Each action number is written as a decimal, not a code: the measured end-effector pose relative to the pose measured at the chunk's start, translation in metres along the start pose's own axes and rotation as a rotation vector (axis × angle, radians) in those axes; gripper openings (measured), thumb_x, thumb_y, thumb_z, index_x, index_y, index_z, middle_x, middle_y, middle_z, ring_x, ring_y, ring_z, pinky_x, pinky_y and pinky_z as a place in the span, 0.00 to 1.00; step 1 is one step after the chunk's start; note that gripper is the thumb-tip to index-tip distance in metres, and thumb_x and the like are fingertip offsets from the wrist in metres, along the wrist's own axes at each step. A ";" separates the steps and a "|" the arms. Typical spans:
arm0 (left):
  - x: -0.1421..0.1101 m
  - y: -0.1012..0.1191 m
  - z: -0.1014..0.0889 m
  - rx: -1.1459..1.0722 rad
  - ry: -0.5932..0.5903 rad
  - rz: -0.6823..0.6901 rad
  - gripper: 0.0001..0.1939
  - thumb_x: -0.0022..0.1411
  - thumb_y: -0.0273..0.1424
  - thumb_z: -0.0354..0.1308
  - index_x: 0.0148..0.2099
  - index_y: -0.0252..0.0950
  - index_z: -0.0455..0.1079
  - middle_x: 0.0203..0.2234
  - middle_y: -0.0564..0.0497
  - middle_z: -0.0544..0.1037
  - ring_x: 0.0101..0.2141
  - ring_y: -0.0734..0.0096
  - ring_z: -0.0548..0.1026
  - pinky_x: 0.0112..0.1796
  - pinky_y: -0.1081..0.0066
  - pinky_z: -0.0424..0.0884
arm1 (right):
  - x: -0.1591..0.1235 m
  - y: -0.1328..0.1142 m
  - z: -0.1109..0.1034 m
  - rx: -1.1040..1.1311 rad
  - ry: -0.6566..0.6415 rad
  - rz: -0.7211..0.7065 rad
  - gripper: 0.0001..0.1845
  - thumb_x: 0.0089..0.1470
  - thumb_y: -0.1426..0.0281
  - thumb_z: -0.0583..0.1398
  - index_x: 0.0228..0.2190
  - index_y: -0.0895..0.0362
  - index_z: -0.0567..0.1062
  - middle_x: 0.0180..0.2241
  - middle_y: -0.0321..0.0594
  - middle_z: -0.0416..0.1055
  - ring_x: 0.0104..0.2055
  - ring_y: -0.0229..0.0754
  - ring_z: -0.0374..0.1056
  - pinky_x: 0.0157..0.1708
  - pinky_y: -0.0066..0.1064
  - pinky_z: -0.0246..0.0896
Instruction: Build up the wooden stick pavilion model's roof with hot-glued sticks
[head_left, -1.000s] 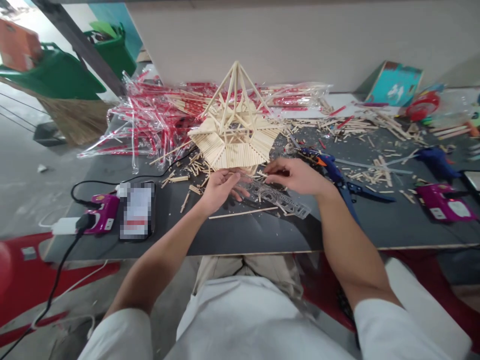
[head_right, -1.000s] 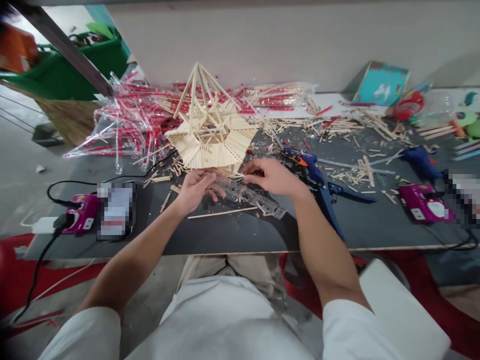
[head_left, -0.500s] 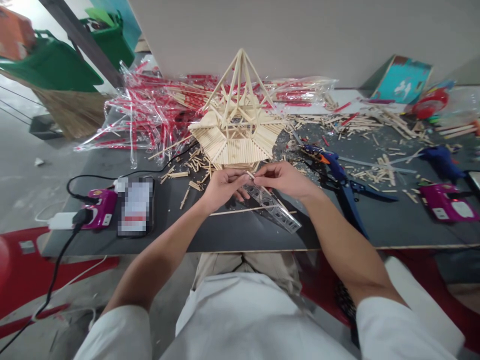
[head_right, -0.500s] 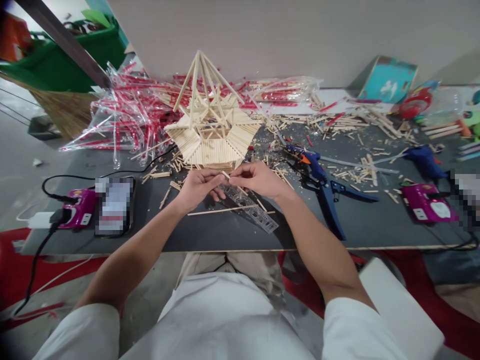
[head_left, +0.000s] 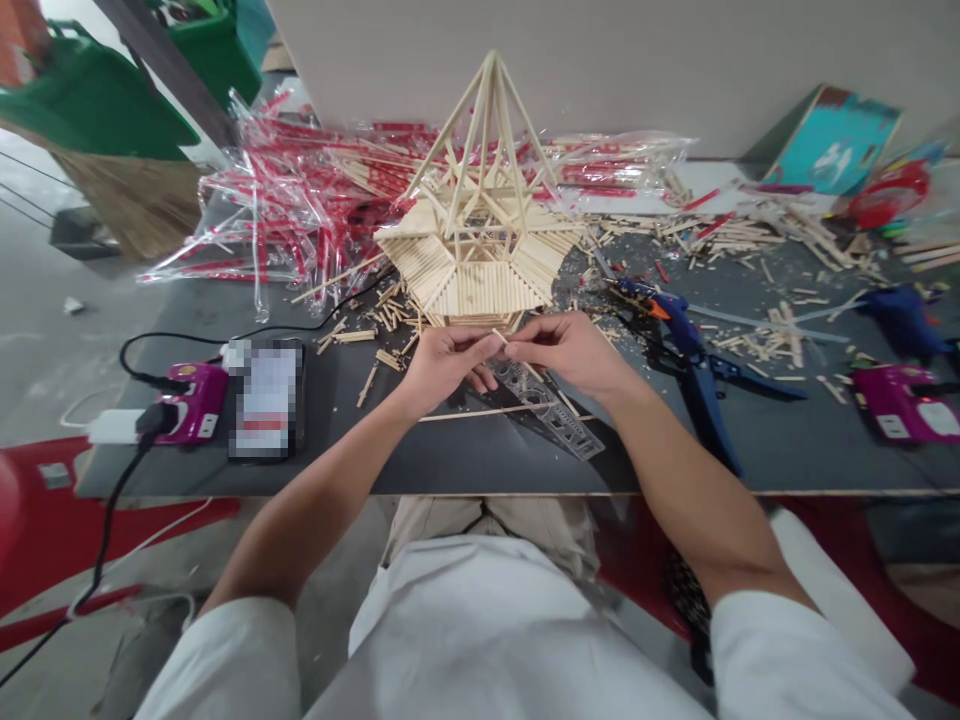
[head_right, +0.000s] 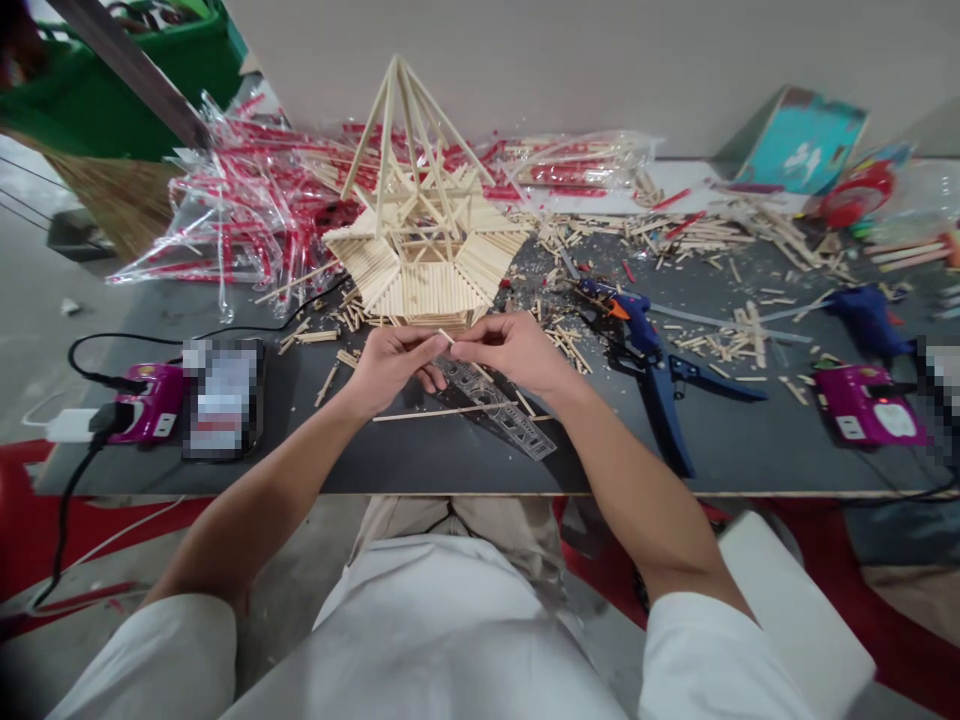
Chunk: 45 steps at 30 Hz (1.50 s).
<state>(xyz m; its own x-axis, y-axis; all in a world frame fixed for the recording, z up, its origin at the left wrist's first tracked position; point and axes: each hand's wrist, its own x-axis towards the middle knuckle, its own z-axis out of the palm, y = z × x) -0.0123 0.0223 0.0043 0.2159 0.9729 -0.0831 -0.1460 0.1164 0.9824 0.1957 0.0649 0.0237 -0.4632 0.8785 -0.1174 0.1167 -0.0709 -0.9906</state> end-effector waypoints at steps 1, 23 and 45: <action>0.000 0.000 0.000 0.006 0.004 0.002 0.21 0.62 0.44 0.71 0.46 0.30 0.83 0.32 0.45 0.85 0.22 0.73 0.81 0.21 0.76 0.77 | -0.001 -0.001 0.001 0.000 0.005 -0.002 0.16 0.40 0.60 0.78 0.28 0.58 0.85 0.22 0.34 0.75 0.25 0.33 0.61 0.29 0.30 0.57; -0.003 0.000 0.002 0.028 0.050 0.008 0.23 0.61 0.46 0.71 0.44 0.29 0.83 0.31 0.44 0.86 0.19 0.74 0.79 0.19 0.76 0.75 | -0.001 0.007 0.004 -0.052 0.015 -0.026 0.16 0.43 0.57 0.78 0.29 0.56 0.85 0.27 0.37 0.79 0.27 0.35 0.64 0.30 0.31 0.56; 0.008 -0.010 0.000 0.000 0.103 -0.004 0.23 0.57 0.48 0.73 0.37 0.30 0.81 0.32 0.42 0.86 0.16 0.78 0.75 0.16 0.79 0.69 | -0.018 -0.010 -0.006 -0.292 -0.065 0.035 0.21 0.58 0.51 0.65 0.31 0.57 0.82 0.24 0.34 0.72 0.26 0.35 0.60 0.29 0.30 0.53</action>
<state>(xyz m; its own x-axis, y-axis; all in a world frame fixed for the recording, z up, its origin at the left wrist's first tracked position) -0.0089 0.0285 -0.0062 0.1162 0.9878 -0.1041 -0.1457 0.1206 0.9819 0.2082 0.0533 0.0364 -0.5087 0.8450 -0.1650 0.3773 0.0466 -0.9249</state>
